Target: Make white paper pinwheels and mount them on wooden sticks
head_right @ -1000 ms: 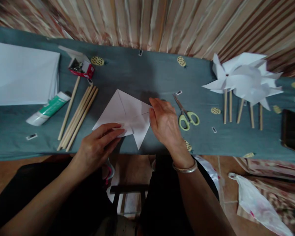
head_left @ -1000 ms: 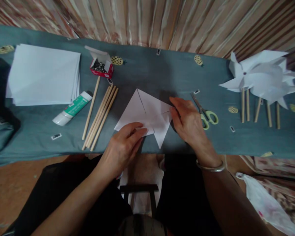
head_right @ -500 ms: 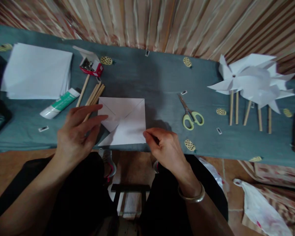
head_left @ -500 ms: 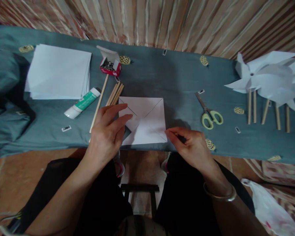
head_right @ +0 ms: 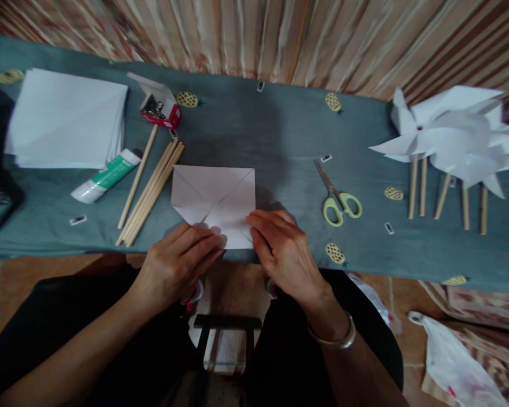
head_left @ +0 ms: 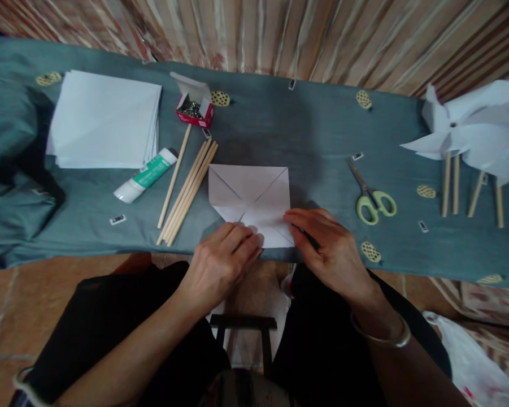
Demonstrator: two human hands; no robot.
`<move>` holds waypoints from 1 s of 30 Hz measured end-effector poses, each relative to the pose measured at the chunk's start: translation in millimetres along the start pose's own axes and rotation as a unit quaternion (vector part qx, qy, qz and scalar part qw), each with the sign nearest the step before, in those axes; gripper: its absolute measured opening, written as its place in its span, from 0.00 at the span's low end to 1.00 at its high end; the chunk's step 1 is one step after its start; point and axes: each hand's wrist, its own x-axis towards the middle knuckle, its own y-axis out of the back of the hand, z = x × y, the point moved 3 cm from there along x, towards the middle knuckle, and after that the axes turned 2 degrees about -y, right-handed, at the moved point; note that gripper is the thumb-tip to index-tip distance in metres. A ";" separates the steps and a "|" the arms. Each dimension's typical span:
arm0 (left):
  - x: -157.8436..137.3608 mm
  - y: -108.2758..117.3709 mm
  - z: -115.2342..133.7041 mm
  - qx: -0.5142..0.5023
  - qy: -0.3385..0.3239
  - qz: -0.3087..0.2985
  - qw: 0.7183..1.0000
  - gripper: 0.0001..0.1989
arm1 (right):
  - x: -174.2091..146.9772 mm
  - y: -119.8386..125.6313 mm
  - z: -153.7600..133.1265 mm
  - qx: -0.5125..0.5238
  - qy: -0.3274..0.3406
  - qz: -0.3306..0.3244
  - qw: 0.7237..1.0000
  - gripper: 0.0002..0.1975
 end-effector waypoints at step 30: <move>-9.5 -1.7 -5.0 -0.061 0.045 -0.012 0.997 0.13 | 15.6 -29.2 -14.6 0.038 -0.066 0.054 0.996 0.04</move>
